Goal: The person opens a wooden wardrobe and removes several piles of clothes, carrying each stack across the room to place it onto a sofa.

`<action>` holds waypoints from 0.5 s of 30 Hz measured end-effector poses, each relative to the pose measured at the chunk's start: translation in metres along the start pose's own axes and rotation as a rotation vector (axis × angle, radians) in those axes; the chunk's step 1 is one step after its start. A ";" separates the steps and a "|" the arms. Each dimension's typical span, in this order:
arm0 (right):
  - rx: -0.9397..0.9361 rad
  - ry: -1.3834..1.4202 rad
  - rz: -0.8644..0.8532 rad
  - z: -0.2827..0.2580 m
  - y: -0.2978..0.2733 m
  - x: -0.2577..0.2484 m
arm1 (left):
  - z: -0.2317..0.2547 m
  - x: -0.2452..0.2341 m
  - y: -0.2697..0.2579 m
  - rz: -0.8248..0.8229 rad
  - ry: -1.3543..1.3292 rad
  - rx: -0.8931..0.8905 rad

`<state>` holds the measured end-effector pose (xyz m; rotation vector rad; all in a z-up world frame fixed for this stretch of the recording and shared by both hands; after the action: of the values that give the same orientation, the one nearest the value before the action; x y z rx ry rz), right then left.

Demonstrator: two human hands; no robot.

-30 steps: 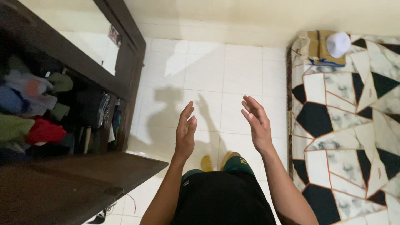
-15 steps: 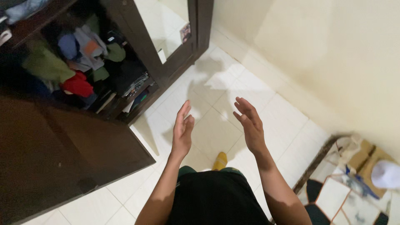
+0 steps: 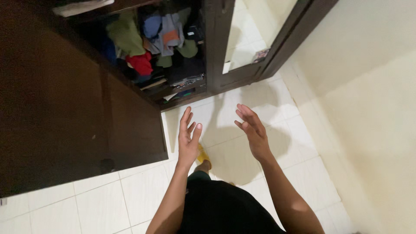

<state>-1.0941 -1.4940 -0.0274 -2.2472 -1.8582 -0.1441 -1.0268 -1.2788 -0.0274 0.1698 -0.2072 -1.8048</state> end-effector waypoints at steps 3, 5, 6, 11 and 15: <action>0.009 -0.004 -0.062 -0.001 0.041 0.025 | -0.006 -0.020 0.035 0.048 0.007 0.030; 0.019 -0.017 -0.094 -0.005 0.069 0.040 | -0.007 -0.035 0.058 0.085 0.027 0.051; 0.027 -0.027 -0.107 -0.006 0.083 0.047 | -0.011 -0.043 0.072 0.108 0.038 0.040; 0.020 -0.005 -0.162 -0.003 0.144 0.071 | -0.032 -0.084 0.134 0.199 0.145 0.103; 0.047 0.018 -0.212 0.010 0.166 0.079 | -0.043 -0.123 0.182 0.280 0.450 0.208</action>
<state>-0.9167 -1.4448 -0.0382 -2.0080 -2.0640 -0.1524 -0.8154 -1.2047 -0.0267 0.6546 -0.0908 -1.4233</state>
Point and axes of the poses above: each hand's wrist, its own y-axis towards the middle knuckle, its own x-axis out of the palm, z = x × y, the point moved 10 cm from there along y, towards the middle knuckle, and after that the axes turned 9 degrees about x, right-handed, at the moved point
